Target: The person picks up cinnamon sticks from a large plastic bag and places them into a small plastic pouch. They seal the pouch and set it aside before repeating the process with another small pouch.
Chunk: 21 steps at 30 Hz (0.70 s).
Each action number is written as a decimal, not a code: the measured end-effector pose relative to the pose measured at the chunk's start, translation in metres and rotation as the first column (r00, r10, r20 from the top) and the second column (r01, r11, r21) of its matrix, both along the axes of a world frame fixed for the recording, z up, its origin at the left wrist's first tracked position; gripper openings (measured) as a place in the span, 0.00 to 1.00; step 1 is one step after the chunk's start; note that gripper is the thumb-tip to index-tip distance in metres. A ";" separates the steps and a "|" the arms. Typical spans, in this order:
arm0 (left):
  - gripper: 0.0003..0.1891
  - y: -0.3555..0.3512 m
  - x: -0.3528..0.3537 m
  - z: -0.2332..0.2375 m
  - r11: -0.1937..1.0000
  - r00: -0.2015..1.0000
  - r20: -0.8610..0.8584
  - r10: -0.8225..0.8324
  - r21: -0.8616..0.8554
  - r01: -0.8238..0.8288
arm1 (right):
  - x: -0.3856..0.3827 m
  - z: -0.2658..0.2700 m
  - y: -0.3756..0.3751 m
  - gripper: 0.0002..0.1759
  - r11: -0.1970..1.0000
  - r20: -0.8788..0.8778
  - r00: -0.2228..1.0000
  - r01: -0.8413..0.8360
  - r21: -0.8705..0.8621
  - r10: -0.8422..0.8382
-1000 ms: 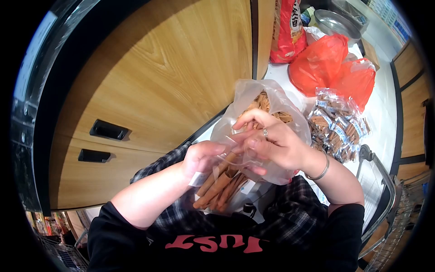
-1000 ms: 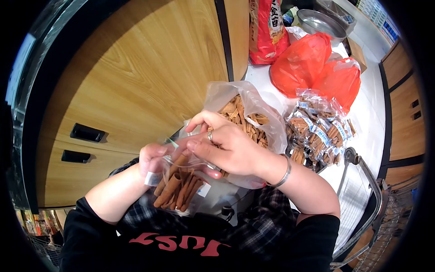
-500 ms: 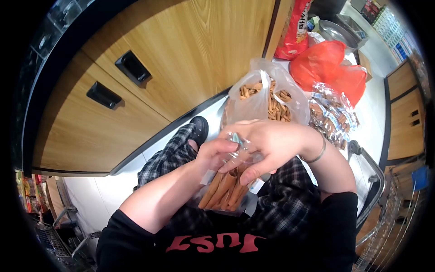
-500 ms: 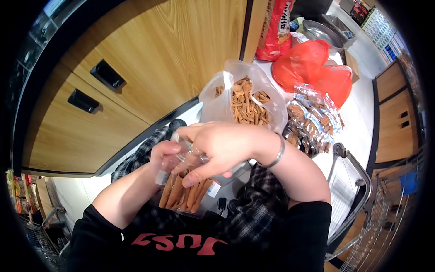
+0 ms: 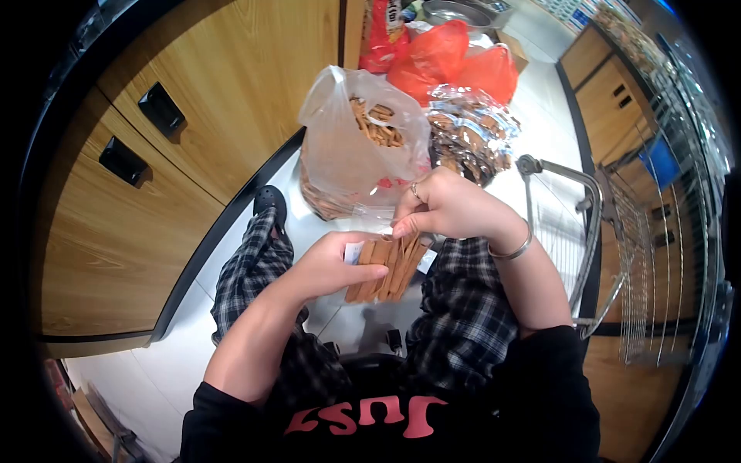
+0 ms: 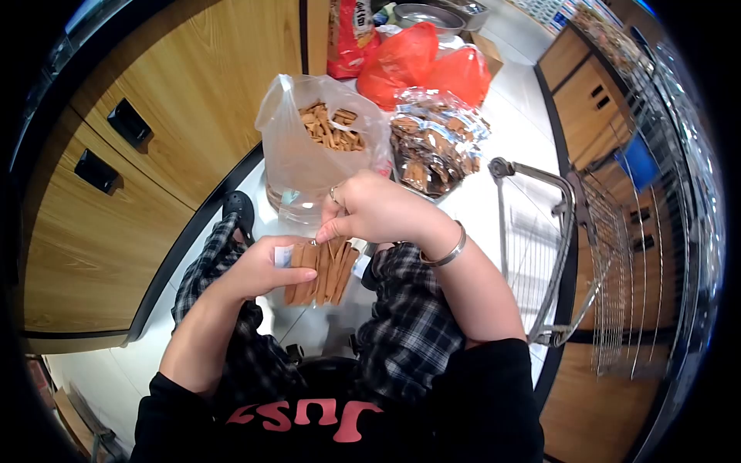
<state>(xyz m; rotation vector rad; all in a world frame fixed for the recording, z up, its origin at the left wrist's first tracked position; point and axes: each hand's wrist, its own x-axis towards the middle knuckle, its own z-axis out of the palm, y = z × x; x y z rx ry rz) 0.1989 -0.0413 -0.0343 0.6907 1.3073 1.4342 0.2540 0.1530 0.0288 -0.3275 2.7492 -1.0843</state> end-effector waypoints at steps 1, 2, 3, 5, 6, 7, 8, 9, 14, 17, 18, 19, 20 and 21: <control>0.17 -0.002 0.000 -0.007 0.991 0.999 -0.052 -0.013 -0.134 0.005 | -0.001 -0.007 -0.002 0.11 1.000 -0.001 1.000 0.000 -0.003 0.000; 0.14 -0.008 0.020 -0.022 0.991 0.951 -0.297 0.084 -0.078 -0.112 | 0.021 -0.007 -0.012 0.12 0.998 -0.077 0.995 0.061 0.015 -0.060; 0.14 -0.014 0.031 -0.030 0.993 0.948 -0.310 0.075 -0.065 -0.100 | 0.034 -0.006 -0.019 0.12 0.994 -0.163 0.981 0.110 0.024 -0.104; 0.14 -0.027 0.053 -0.043 0.979 0.950 -0.245 0.192 -0.026 -0.204 | 0.054 -0.006 -0.029 0.12 0.994 -0.147 0.985 0.103 0.049 -0.095; 0.14 -0.036 0.066 -0.050 0.967 0.947 -0.197 0.253 0.038 -0.250 | 0.066 -0.010 -0.039 0.13 0.956 -0.187 0.942 0.251 -0.151 -0.277; 0.14 -0.037 0.069 -0.056 0.967 0.946 -0.201 0.252 0.036 -0.250 | 0.070 -0.017 -0.040 0.15 0.859 -0.184 0.873 0.369 -0.355 -0.451; 0.14 -0.046 0.086 -0.062 0.942 0.928 -0.159 0.337 0.069 -0.330 | 0.092 -0.035 -0.043 0.24 0.700 -0.057 0.795 0.495 -0.514 -0.604; 0.14 -0.055 0.097 -0.066 0.909 0.902 -0.120 0.414 0.105 -0.403 | 0.108 -0.046 -0.056 0.24 0.703 -0.058 0.797 0.492 -0.513 -0.601; 0.15 -0.078 0.136 -0.056 0.910 0.906 -0.101 0.411 0.111 -0.400 | 0.164 -0.073 -0.107 0.27 0.665 0.122 0.900 0.396 -0.634 -0.419; 0.17 -0.087 0.159 -0.042 0.938 0.940 0.021 0.342 0.049 -0.342 | 0.192 -0.080 -0.135 0.20 0.570 0.196 0.834 0.505 -0.649 -0.516; 0.17 -0.091 0.166 -0.037 0.919 0.902 -0.193 0.387 0.001 -0.395 | 0.199 -0.080 -0.140 0.17 0.419 0.294 0.789 0.554 -0.719 -0.539; 0.18 -0.093 0.167 -0.030 0.888 0.821 -0.400 0.408 -0.036 -0.459 | 0.202 -0.082 -0.141 0.17 0.418 0.293 0.790 0.553 -0.720 -0.539; 0.19 -0.100 0.175 -0.020 0.829 0.645 -0.561 0.519 0.146 -0.540 | 0.212 -0.085 -0.144 0.17 0.383 0.269 0.766 0.552 -0.741 -0.584; 0.19 -0.107 0.180 -0.010 0.749 0.420 -0.664 0.619 0.338 -0.570 | 0.219 -0.086 -0.146 0.18 0.349 0.245 0.743 0.545 -0.763 -0.623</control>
